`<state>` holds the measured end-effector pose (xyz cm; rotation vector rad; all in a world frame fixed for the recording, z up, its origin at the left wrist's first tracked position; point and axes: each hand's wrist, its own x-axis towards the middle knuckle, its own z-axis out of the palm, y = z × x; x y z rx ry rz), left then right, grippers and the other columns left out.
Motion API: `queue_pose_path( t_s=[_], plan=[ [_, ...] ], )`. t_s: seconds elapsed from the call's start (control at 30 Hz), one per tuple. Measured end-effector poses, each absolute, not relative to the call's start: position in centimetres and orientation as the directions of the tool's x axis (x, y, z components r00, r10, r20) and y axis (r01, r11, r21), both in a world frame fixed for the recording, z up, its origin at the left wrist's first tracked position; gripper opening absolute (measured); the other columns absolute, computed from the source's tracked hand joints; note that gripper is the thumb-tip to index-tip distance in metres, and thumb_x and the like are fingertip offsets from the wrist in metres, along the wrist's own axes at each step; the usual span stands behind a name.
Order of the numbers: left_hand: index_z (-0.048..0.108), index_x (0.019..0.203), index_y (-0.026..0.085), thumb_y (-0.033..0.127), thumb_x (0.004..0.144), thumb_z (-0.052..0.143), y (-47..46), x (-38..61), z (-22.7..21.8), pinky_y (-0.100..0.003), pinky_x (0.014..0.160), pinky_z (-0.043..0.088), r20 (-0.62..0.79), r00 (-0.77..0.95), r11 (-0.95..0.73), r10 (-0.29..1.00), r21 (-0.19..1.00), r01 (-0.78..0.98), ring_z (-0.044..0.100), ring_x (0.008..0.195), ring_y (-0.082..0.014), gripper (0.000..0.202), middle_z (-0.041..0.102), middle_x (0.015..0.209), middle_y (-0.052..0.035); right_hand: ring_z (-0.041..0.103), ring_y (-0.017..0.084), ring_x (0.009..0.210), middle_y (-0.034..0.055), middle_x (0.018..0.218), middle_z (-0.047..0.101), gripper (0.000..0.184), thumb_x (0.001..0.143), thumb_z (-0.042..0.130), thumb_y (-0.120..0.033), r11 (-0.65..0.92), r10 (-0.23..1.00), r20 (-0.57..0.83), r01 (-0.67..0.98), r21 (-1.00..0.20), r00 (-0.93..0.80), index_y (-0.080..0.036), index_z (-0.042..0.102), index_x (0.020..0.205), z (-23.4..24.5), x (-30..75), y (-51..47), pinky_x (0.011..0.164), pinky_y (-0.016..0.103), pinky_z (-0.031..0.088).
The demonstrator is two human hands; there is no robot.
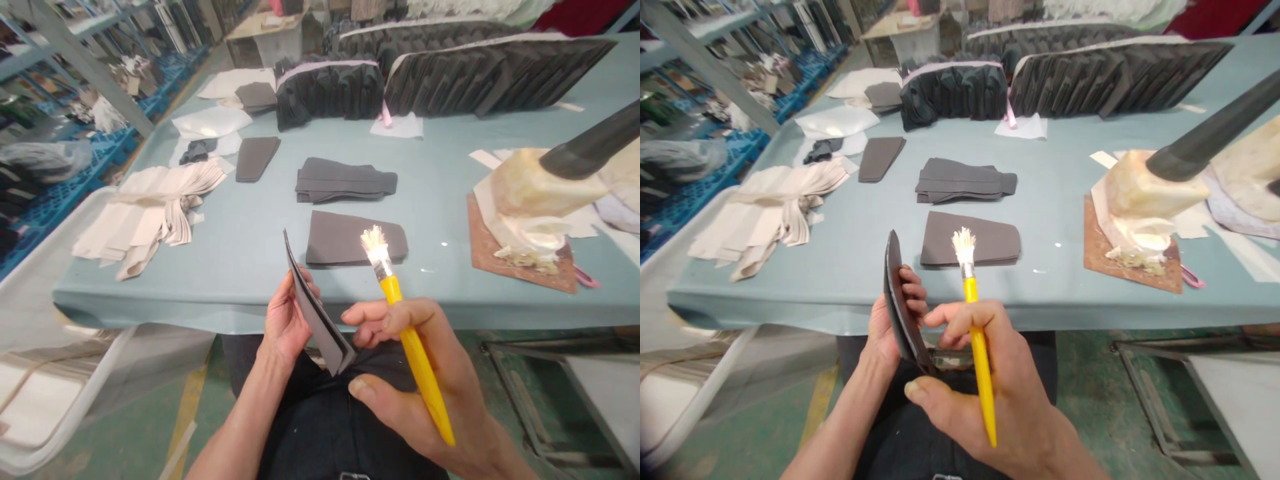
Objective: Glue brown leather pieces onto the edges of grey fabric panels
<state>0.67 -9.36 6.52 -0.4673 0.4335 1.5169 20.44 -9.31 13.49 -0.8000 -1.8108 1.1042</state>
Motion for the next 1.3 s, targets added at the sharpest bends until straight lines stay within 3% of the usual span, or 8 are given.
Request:
queue_pose_path(
  t_s=[0.17, 0.37, 0.6, 0.77, 1.03, 1.13, 1.23, 1.3],
  plan=[
    [0.070, 0.095, 0.015, 0.021, 0.115, 0.040, -9.5, 0.7, 6.1, -0.015, 0.057, 0.051, -0.574, -0.004, -0.005, 0.819, -0.001, -1.000, 0.071, 0.061, -0.0073, 0.037, 0.076, 0.078, -0.0001, 0.073, 0.008, 0.087, -0.0013, 0.114, 0.074, 0.028, 0.094, 0.075, -0.021, 0.409, 0.852, 0.342, 0.096, -0.908, -0.397, -0.029, 0.051, 0.107, 12.6, 19.7, -9.4, 0.083, 0.018, 0.062],
    [0.076, 0.097, 0.011, 0.024, 0.114, 0.042, -9.6, 0.9, 6.1, -0.019, 0.064, 0.057, -0.612, 0.010, 0.046, 0.791, 0.044, -0.998, 0.077, 0.069, -0.0137, 0.040, 0.081, 0.080, -0.0078, 0.072, 0.005, 0.081, -0.0049, 0.109, 0.074, 0.028, 0.094, 0.074, -0.019, 0.393, 0.870, 0.348, 0.064, -0.917, -0.350, -0.029, 0.051, 0.108, 12.5, 19.2, -9.1, 0.079, 0.012, 0.060],
    [0.075, 0.085, 0.011, 0.027, 0.117, 0.032, -9.1, 1.5, 7.0, -0.017, 0.065, 0.060, -0.645, -0.035, 0.021, 0.764, 0.079, -0.997, 0.078, 0.065, -0.0125, 0.056, 0.082, 0.075, -0.0070, 0.072, 0.003, 0.076, -0.0063, 0.108, 0.074, 0.026, 0.096, 0.071, -0.016, 0.342, 0.902, 0.324, 0.013, -0.940, -0.286, -0.029, 0.051, 0.106, 11.9, 18.9, -8.6, 0.079, 0.011, 0.060],
    [0.076, 0.092, 0.009, 0.027, 0.116, 0.033, -9.1, 1.5, 6.6, -0.016, 0.066, 0.060, -0.656, -0.029, 0.033, 0.755, 0.082, -0.996, 0.077, 0.064, -0.0122, 0.053, 0.082, 0.076, -0.0080, 0.074, 0.005, 0.079, -0.0065, 0.104, 0.075, 0.021, 0.099, 0.068, -0.019, 0.309, 0.904, 0.305, -0.035, -0.950, -0.299, -0.029, 0.052, 0.106, 11.6, 18.9, -8.5, 0.076, 0.012, 0.060],
    [0.076, 0.089, 0.016, 0.024, 0.113, 0.041, -9.9, 1.3, 5.7, -0.020, 0.077, 0.060, -0.568, -0.091, -0.027, 0.818, 0.119, -0.992, 0.078, 0.073, -0.0127, 0.043, 0.082, 0.081, -0.0042, 0.078, 0.010, 0.088, -0.0042, 0.104, 0.076, 0.020, 0.100, 0.066, -0.020, 0.453, 0.879, 0.411, 0.152, -0.879, -0.244, -0.029, 0.048, 0.106, 11.2, 18.7, -8.5, 0.080, 0.018, 0.063],
    [0.076, 0.094, 0.018, 0.020, 0.106, 0.058, -10.3, 1.0, 5.3, -0.023, 0.077, 0.060, -0.460, -0.105, -0.047, 0.881, 0.136, -0.990, 0.076, 0.075, -0.0130, 0.022, 0.082, 0.085, -0.0019, 0.078, 0.010, 0.081, -0.0030, 0.104, 0.077, 0.023, 0.101, 0.071, -0.032, 0.473, 0.876, 0.413, 0.280, -0.835, -0.248, -0.029, 0.049, 0.107, 11.0, 18.9, -8.3, 0.073, 0.018, 0.063],
    [0.074, 0.094, 0.019, 0.019, 0.095, 0.071, -10.2, 0.9, 5.1, -0.022, 0.067, 0.057, -0.381, -0.107, -0.076, 0.918, 0.096, -0.992, 0.073, 0.073, -0.0130, 0.003, 0.080, 0.085, -0.0007, 0.079, 0.012, 0.081, -0.0011, 0.100, 0.077, 0.029, 0.103, 0.070, -0.048, 0.537, 0.843, 0.458, 0.413, -0.735, -0.282, -0.028, 0.050, 0.108, 11.2, 19.1, -8.1, 0.069, 0.020, 0.063],
    [0.071, 0.089, 0.020, 0.019, 0.088, 0.076, -9.9, 0.9, 5.1, -0.022, 0.063, 0.056, -0.349, -0.116, -0.102, 0.930, 0.057, -0.993, 0.071, 0.070, -0.0128, 0.005, 0.076, 0.081, 0.0008, 0.080, 0.013, 0.084, 0.0000, 0.099, 0.077, 0.031, 0.106, 0.064, -0.054, 0.584, 0.811, 0.489, 0.455, -0.672, -0.321, -0.026, 0.049, 0.106, 11.4, 19.2, -8.1, 0.071, 0.020, 0.063]
  ],
)
